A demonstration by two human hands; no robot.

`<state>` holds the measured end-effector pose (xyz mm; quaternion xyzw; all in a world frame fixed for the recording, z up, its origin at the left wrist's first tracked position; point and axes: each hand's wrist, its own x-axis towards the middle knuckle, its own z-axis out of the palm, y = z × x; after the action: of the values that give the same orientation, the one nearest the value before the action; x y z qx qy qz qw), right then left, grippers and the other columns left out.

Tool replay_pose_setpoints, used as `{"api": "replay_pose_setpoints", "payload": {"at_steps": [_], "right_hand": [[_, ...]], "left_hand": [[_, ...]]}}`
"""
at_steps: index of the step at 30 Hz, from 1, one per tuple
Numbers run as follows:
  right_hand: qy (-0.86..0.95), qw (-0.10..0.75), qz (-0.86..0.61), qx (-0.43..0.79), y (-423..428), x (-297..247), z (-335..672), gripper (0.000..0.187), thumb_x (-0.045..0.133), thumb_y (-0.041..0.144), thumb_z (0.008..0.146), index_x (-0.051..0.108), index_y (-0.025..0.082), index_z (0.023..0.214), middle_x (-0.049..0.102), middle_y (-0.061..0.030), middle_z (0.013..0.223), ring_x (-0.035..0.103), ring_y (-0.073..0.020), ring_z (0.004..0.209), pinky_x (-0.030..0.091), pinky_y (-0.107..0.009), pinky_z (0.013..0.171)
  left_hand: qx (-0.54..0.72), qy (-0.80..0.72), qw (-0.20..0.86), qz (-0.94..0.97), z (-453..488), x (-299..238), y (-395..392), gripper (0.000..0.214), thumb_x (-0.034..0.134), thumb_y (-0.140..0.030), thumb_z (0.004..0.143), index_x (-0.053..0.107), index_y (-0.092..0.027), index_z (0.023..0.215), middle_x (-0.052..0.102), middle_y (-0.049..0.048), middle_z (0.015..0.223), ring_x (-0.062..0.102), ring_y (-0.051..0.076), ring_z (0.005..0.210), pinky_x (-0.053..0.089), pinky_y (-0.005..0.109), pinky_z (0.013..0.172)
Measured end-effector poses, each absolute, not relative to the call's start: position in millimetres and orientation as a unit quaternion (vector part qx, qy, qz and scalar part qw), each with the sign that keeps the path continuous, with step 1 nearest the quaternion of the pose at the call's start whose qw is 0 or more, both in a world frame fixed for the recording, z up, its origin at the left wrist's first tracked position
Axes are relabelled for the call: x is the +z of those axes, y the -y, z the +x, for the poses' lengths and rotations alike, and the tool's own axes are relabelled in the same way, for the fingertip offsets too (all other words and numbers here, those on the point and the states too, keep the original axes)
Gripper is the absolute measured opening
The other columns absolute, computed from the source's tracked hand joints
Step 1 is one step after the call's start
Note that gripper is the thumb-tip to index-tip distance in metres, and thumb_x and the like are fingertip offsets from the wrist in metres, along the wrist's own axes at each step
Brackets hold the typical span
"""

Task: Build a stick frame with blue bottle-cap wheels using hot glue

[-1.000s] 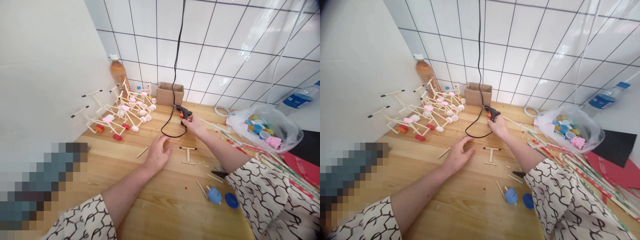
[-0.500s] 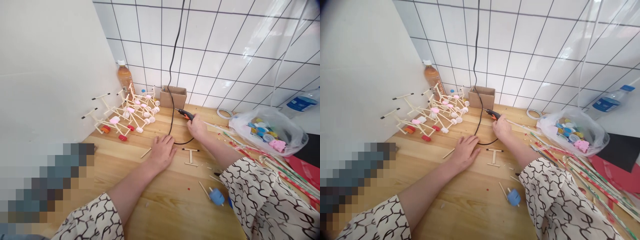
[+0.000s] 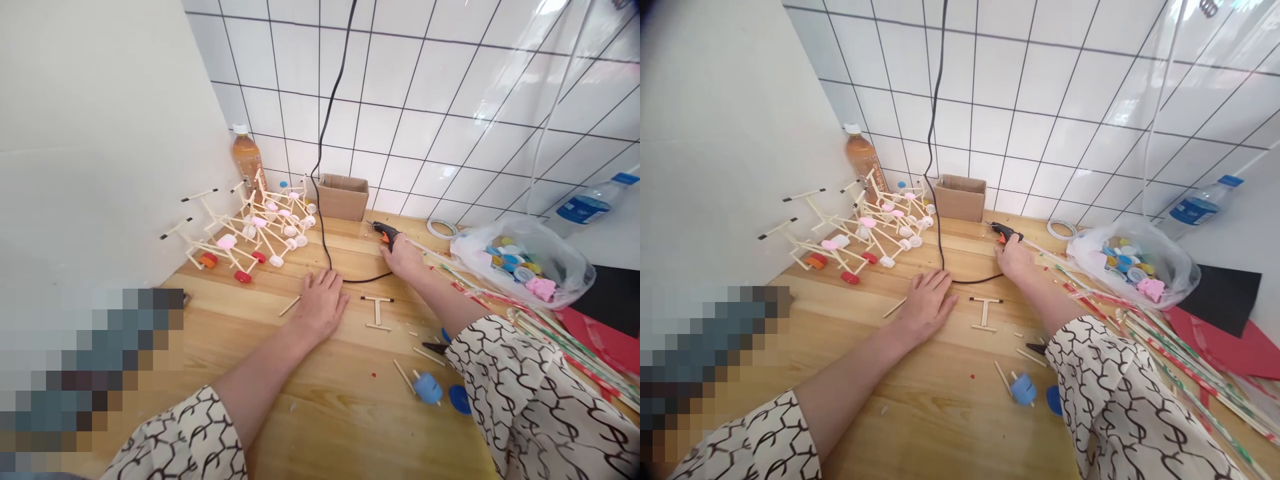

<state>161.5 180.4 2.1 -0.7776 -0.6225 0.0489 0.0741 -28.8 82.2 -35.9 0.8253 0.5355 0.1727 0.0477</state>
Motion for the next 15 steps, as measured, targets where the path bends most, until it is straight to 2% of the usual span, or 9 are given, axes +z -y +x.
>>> {"api": "replay_pose_setpoints", "payload": {"at_steps": [2,4,8,10,13,15], "right_hand": [[0.641,0.085,-0.762,0.044,-173.2,11.6,162.1,0.041,0.047,0.038,0.088,0.049,0.008,0.116,0.059,-0.0194,0.112,0.058,-0.0285,0.1,0.045,-0.041,0.08],[0.665,0.102,-0.738,0.039,-159.7,23.5,165.2,0.04,0.046,0.037,0.088,0.048,0.009,0.116,0.058,-0.0209,0.114,0.057,-0.0305,0.104,0.044,-0.04,0.081],[0.721,0.135,-0.678,0.042,-106.5,46.2,178.4,0.032,0.045,0.035,0.087,0.049,0.015,0.113,0.061,-0.0121,0.106,0.059,-0.0245,0.095,0.045,-0.035,0.079],[0.742,0.157,-0.65,0.046,-69.2,52.6,187.2,0.028,0.045,0.034,0.087,0.051,0.017,0.107,0.062,-0.008,0.095,0.059,-0.0208,0.089,0.046,-0.031,0.077],[0.771,0.238,-0.588,0.052,-15.2,51.9,199.4,0.023,0.045,0.035,0.088,0.053,0.018,0.102,0.061,-0.0052,0.084,0.059,-0.0184,0.075,0.047,-0.029,0.066],[0.777,0.246,-0.575,0.07,10.1,45.3,205.4,0.016,0.045,0.031,0.089,0.054,0.02,0.096,0.06,-0.004,0.08,0.058,-0.017,0.07,0.047,-0.028,0.063]], "left_hand": [[0.187,-0.529,0.047,0.826,-29.5,-36.5,-82.6,0.032,0.041,-0.026,0.09,0.049,-0.012,0.117,0.053,0.0136,0.127,0.041,0.027,0.121,0.03,0.048,0.101],[0.207,-0.522,0.042,0.827,-30.1,-38.2,-83.1,0.032,0.041,-0.024,0.089,0.05,-0.011,0.116,0.053,0.0145,0.126,0.042,0.028,0.12,0.032,0.046,0.1],[0.253,-0.502,0.029,0.827,-31.3,-41.5,-83.4,0.027,0.042,-0.02,0.088,0.055,-0.008,0.109,0.056,0.0165,0.119,0.045,0.029,0.114,0.036,0.045,0.097],[0.263,-0.497,0.03,0.827,-31.6,-41.4,-82.5,0.026,0.042,-0.018,0.087,0.056,-0.008,0.106,0.057,0.0165,0.115,0.047,0.028,0.11,0.037,0.044,0.095],[0.272,-0.486,0.036,0.83,-30.9,-38.4,-79.9,0.023,0.043,-0.016,0.087,0.057,-0.009,0.103,0.059,0.0144,0.109,0.049,0.026,0.104,0.04,0.041,0.093],[0.277,-0.479,0.044,0.832,-29.6,-35.4,-77.1,0.02,0.044,-0.015,0.086,0.059,-0.011,0.098,0.06,0.0122,0.103,0.051,0.024,0.099,0.041,0.039,0.092]]}}
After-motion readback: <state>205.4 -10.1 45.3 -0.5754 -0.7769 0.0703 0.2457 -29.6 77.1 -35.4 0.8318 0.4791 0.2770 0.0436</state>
